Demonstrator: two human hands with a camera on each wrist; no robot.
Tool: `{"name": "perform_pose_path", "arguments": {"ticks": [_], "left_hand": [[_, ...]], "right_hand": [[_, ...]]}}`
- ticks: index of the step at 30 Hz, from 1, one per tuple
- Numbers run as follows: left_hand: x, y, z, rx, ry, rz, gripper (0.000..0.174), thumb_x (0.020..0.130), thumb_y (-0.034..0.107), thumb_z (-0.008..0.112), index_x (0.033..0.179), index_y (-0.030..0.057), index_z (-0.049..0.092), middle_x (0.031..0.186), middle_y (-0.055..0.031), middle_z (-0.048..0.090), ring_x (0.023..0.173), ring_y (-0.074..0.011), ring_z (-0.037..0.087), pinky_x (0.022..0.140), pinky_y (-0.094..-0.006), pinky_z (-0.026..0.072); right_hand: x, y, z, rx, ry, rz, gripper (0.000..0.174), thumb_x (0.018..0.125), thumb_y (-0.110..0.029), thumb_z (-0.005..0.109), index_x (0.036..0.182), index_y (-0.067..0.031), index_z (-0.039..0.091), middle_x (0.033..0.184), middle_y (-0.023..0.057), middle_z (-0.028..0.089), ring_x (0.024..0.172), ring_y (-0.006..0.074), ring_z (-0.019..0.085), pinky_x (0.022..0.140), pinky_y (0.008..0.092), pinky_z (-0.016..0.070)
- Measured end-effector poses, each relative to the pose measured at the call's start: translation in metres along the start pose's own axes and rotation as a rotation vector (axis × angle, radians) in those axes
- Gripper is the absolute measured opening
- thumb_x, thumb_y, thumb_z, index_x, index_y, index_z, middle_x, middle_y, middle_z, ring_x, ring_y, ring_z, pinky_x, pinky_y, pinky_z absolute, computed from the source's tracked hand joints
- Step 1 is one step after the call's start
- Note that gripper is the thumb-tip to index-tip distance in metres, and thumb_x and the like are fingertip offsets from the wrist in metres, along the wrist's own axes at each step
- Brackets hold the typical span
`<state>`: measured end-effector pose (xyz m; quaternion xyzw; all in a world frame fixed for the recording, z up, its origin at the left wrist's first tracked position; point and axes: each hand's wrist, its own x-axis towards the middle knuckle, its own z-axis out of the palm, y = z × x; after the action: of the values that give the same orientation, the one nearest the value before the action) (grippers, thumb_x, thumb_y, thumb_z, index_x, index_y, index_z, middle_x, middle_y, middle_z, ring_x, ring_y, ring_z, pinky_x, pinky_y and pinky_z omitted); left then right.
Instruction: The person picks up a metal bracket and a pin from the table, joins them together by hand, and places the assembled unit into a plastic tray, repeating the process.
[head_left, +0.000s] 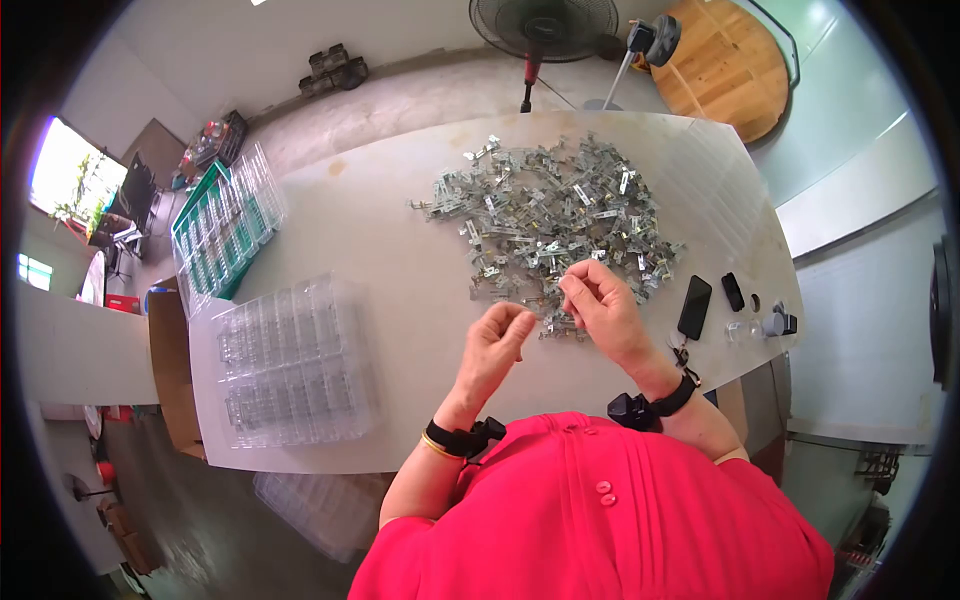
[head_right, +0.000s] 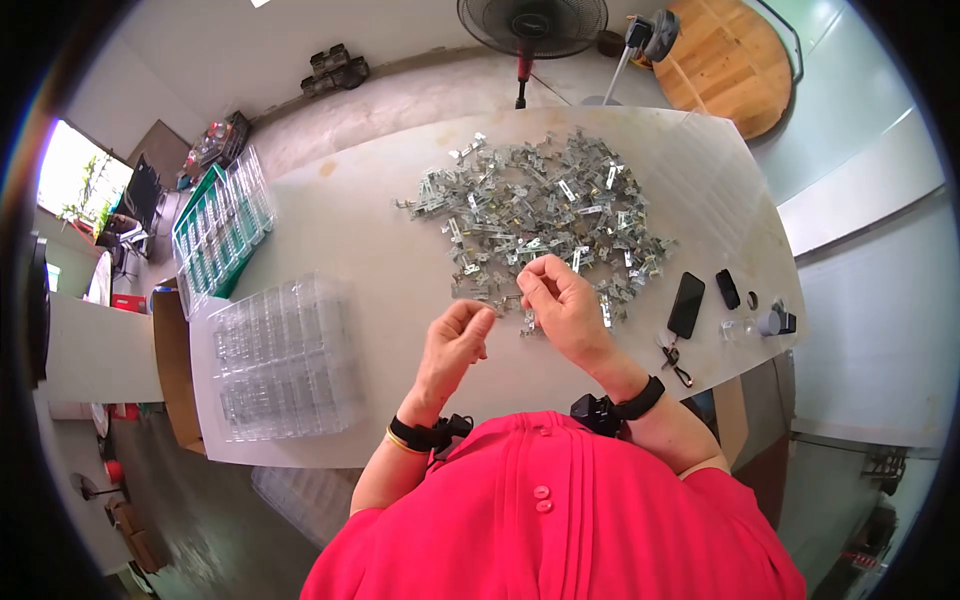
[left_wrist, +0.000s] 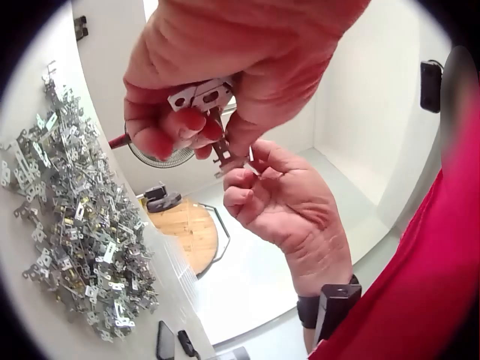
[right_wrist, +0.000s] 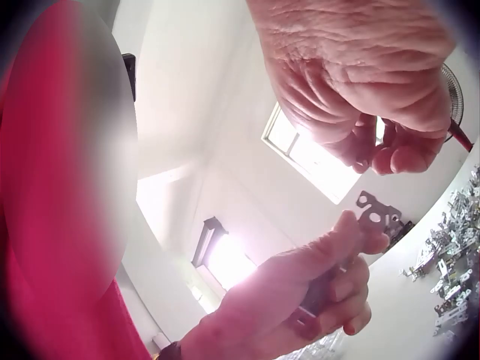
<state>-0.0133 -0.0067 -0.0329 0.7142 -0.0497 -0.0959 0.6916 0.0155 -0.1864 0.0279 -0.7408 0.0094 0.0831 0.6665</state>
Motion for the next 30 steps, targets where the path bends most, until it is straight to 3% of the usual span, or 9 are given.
{"name": "perform_pose_path", "arguments": {"ticks": [2, 5, 12, 15, 21, 24, 30], "left_hand": [[0.001, 0.019, -0.01, -0.315, 0.059, -0.265, 0.027, 0.101, 0.029, 0.059, 0.104, 0.0021, 0.061, 0.065, 0.0044, 0.05, 0.053, -0.0054, 0.044, 0.052, -0.0223, 0.0406], [0.003, 0.009, -0.015, -0.519, 0.012, -0.205, 0.03, 0.101, 0.033, 0.058, 0.105, 0.0034, 0.06, 0.063, 0.004, 0.052, 0.052, -0.005, 0.05, 0.046, -0.0195, 0.0362], [-0.007, 0.012, -0.015, -0.522, 0.001, -0.181, 0.03, 0.101, 0.033, 0.057, 0.105, 0.0032, 0.06, 0.063, 0.0037, 0.051, 0.052, -0.005, 0.05, 0.046, -0.0187, 0.0352], [-0.012, 0.018, -0.019, -0.478, 0.03, -0.186, 0.028, 0.103, 0.029, 0.055, 0.105, 0.0011, 0.059, 0.063, 0.0052, 0.041, 0.05, -0.006, 0.04, 0.055, -0.0244, 0.0439], [-0.019, 0.023, -0.023, -0.397, 0.064, -0.113, 0.025, 0.102, 0.027, 0.057, 0.102, 0.0026, 0.059, 0.065, 0.0049, 0.046, 0.052, -0.0045, 0.043, 0.053, -0.0218, 0.0422], [-0.02, 0.023, -0.024, -0.306, 0.091, -0.099, 0.024, 0.101, 0.028, 0.059, 0.1, 0.0034, 0.06, 0.068, 0.0049, 0.05, 0.053, -0.0037, 0.045, 0.052, -0.0205, 0.0408], [-0.02, 0.018, -0.024, -0.26, 0.088, -0.064, 0.025, 0.098, 0.029, 0.063, 0.098, 0.0044, 0.061, 0.071, 0.005, 0.054, 0.056, -0.0032, 0.049, 0.051, -0.0197, 0.0385]], "right_hand": [[-0.006, -0.003, -0.004, -0.042, -0.056, 0.036, 0.013, 0.099, -0.018, 0.059, 0.096, -0.0053, 0.061, 0.07, -0.0049, 0.055, 0.061, 0.0032, 0.049, 0.055, 0.0218, 0.0419], [-0.016, 0.002, -0.002, -0.111, -0.132, 0.065, 0.013, 0.099, -0.018, 0.059, 0.098, -0.0047, 0.061, 0.07, -0.0041, 0.056, 0.062, 0.0036, 0.051, 0.055, 0.0224, 0.0428], [-0.025, 0.0, 0.006, -0.197, -0.132, 0.019, 0.012, 0.097, -0.015, 0.06, 0.097, -0.003, 0.061, 0.068, -0.0026, 0.056, 0.062, 0.0045, 0.051, 0.055, 0.0243, 0.0419], [-0.026, 0.004, 0.01, -0.294, -0.129, -0.021, 0.012, 0.095, -0.014, 0.061, 0.095, -0.0025, 0.061, 0.066, -0.0013, 0.056, 0.061, 0.0053, 0.051, 0.055, 0.0258, 0.0414], [-0.032, -0.006, 0.019, -0.383, -0.121, -0.042, 0.012, 0.095, -0.014, 0.061, 0.097, -0.0026, 0.06, 0.067, 0.0031, 0.059, 0.06, 0.0098, 0.053, 0.056, 0.0284, 0.043], [-0.033, -0.001, 0.02, -0.331, -0.137, -0.085, 0.012, 0.099, -0.012, 0.057, 0.103, -0.0017, 0.056, 0.071, -0.0018, 0.055, 0.063, 0.0048, 0.05, 0.055, 0.0225, 0.0411], [-0.032, 0.005, 0.016, -0.264, -0.181, 0.013, 0.015, 0.1, -0.015, 0.056, 0.109, -0.0025, 0.053, 0.073, -0.0007, 0.057, 0.064, 0.006, 0.054, 0.055, 0.0225, 0.0443]]}}
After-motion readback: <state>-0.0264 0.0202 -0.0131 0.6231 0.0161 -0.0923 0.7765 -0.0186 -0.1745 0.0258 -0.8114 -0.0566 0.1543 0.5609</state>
